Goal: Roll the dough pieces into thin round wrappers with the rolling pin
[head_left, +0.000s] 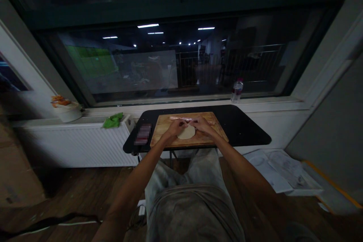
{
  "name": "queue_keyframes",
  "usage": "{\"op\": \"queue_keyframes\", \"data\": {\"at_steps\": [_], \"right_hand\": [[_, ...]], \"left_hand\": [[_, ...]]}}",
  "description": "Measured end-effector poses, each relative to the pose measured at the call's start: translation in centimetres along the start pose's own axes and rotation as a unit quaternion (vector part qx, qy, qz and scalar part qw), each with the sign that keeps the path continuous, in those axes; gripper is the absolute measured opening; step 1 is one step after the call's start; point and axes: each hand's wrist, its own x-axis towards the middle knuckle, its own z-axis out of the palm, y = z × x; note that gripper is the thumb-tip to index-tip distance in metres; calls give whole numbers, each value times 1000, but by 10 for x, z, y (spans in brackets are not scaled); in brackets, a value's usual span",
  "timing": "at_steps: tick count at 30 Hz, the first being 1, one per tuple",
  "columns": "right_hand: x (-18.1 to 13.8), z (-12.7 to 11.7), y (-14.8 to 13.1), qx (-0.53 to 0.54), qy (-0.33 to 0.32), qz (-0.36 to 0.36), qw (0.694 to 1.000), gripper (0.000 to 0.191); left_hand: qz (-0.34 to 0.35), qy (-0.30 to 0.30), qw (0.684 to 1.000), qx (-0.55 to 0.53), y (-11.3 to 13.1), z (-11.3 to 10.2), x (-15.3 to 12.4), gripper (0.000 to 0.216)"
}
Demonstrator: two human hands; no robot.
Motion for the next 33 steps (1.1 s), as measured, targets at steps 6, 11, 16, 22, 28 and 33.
{"op": "queue_keyframes", "data": {"at_steps": [6, 11, 16, 22, 28, 33], "right_hand": [[-12, -3, -2, 52, 39, 10, 998, 18], [-21, 2, -8, 26, 6, -18, 999, 19], [-21, 9, -15, 23, -2, -39, 999, 26], [-23, 8, -25, -5, -21, -60, 998, 30], [-21, 4, -28, -43, -33, -56, 997, 40], [-15, 7, -24, -94, -19, -52, 994, 34]], "left_hand": [[-11, 4, 996, 89, 3, -4, 2, 16], [-16, 12, 996, 84, 3, -2, 0, 27], [27, -48, 998, 32, 6, -9, -2, 37], [-5, -26, 999, -27, 6, -11, -4, 37], [-12, -8, 1000, -22, 8, -8, -7, 35], [-6, -7, 1000, -24, 16, -7, -14, 39]]}}
